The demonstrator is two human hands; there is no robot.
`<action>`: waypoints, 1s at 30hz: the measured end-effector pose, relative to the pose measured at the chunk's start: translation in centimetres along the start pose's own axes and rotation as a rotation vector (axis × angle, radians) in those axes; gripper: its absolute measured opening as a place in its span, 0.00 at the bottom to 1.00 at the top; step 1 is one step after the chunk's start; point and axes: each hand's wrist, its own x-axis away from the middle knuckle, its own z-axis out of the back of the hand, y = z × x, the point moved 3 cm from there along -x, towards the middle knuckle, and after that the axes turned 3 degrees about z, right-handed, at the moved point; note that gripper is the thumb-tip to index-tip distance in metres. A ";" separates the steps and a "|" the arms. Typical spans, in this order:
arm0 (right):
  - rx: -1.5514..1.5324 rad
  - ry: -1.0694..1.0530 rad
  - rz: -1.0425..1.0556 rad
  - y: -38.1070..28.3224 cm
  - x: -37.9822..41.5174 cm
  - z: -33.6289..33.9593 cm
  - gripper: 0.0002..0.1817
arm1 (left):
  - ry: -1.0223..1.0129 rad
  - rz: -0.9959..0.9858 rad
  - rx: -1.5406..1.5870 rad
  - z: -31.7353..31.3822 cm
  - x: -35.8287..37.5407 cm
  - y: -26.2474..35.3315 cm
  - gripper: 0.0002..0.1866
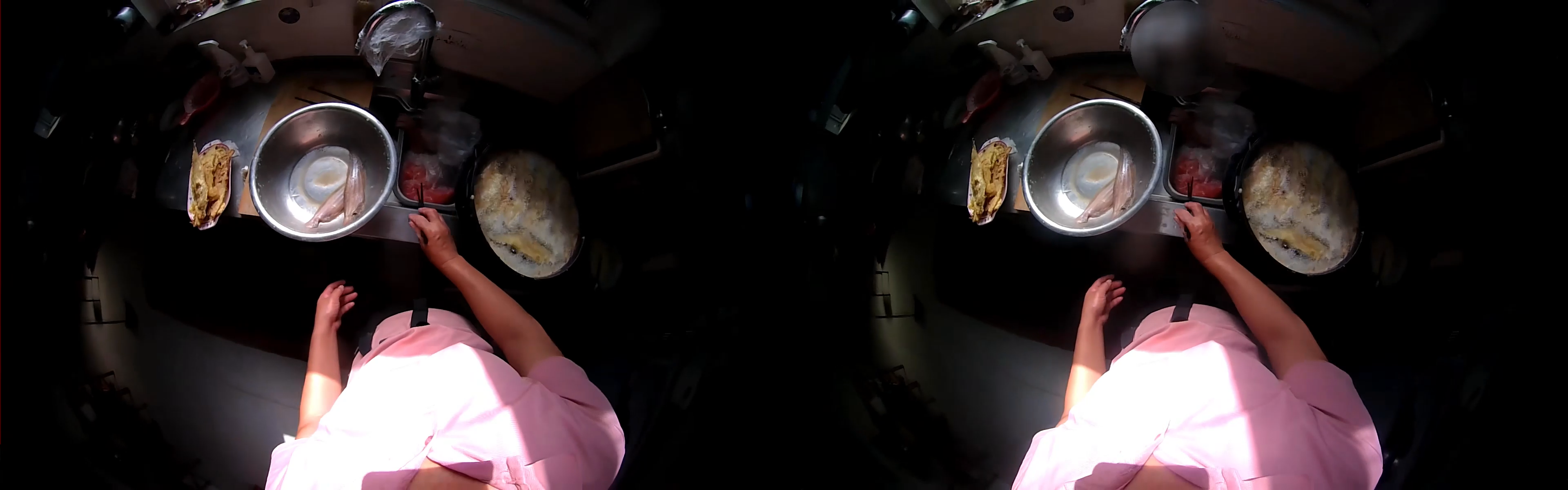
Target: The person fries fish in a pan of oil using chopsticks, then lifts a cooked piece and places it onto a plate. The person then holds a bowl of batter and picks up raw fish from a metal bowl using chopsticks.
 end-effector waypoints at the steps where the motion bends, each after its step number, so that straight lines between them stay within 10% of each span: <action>1: 0.021 0.027 -0.021 0.8 -0.3 -0.7 0.09 | -0.010 -0.005 0.002 -0.1 0.0 0.4 0.18; 17: 0.188 -0.388 -0.055 3.8 0.4 -3.6 0.19 | -0.149 -0.049 0.500 -2.3 -4.0 9.6 0.23; 30: -0.360 -0.335 -0.141 -5.1 6.1 15.2 0.11 | -0.147 -0.025 0.422 -2.0 -5.8 10.8 0.15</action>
